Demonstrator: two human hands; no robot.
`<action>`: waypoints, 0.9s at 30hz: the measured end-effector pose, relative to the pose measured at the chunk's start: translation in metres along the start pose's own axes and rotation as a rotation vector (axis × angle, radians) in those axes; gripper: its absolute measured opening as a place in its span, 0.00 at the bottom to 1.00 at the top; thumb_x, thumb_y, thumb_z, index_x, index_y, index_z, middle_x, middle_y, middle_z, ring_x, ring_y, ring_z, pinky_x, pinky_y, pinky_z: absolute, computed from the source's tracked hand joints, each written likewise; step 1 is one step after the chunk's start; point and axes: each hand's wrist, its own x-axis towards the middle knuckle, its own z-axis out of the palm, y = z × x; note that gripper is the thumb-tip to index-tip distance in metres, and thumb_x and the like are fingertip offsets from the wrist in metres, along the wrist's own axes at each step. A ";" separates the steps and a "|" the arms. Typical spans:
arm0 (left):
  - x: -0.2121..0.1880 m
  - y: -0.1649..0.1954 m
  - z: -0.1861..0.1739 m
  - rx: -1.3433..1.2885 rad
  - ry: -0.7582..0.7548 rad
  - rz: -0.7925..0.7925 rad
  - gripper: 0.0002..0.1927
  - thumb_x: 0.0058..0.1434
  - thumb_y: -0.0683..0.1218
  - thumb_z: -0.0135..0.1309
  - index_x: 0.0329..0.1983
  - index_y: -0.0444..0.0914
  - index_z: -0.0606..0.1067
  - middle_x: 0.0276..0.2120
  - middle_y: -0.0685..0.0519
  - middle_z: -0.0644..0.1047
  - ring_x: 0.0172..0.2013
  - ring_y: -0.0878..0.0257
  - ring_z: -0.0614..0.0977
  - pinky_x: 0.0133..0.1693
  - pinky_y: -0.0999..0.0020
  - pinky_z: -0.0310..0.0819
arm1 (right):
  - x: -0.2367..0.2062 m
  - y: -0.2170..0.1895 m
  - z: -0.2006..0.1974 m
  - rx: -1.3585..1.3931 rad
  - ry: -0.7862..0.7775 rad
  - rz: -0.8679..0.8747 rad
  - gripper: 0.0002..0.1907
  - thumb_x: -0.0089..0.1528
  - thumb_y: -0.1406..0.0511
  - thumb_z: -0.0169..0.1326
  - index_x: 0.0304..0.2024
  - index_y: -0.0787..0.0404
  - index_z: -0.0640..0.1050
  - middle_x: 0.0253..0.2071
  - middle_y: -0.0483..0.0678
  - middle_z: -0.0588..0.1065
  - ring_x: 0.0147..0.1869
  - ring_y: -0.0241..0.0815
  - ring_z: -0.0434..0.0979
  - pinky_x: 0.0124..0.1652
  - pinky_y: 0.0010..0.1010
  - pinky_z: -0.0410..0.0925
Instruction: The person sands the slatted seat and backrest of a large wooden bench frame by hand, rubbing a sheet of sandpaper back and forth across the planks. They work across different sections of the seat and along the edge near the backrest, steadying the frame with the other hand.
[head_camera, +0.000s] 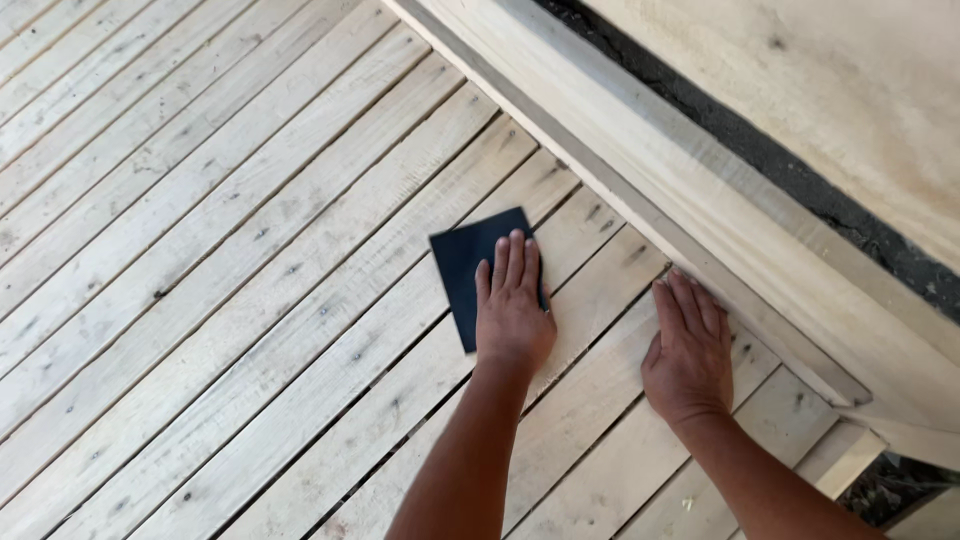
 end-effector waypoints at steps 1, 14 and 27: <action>-0.020 -0.002 -0.003 0.007 0.002 -0.005 0.34 0.68 0.50 0.35 0.76 0.35 0.50 0.77 0.44 0.47 0.76 0.52 0.46 0.71 0.48 0.36 | 0.000 0.000 0.000 -0.005 0.007 -0.002 0.30 0.64 0.67 0.45 0.70 0.58 0.67 0.76 0.48 0.61 0.79 0.49 0.56 0.74 0.45 0.48; -0.002 -0.026 -0.009 0.059 -0.074 -0.026 0.39 0.60 0.44 0.37 0.77 0.39 0.48 0.77 0.48 0.46 0.76 0.54 0.45 0.71 0.52 0.33 | 0.004 0.001 0.002 0.009 -0.024 0.043 0.30 0.64 0.66 0.44 0.71 0.56 0.64 0.77 0.45 0.58 0.80 0.46 0.53 0.76 0.42 0.46; 0.016 -0.022 -0.009 0.000 -0.167 -0.052 0.40 0.60 0.44 0.43 0.77 0.39 0.48 0.77 0.49 0.45 0.76 0.53 0.42 0.70 0.49 0.31 | 0.005 0.005 0.003 0.009 0.015 0.005 0.30 0.65 0.68 0.43 0.71 0.59 0.65 0.77 0.47 0.59 0.80 0.46 0.54 0.76 0.43 0.46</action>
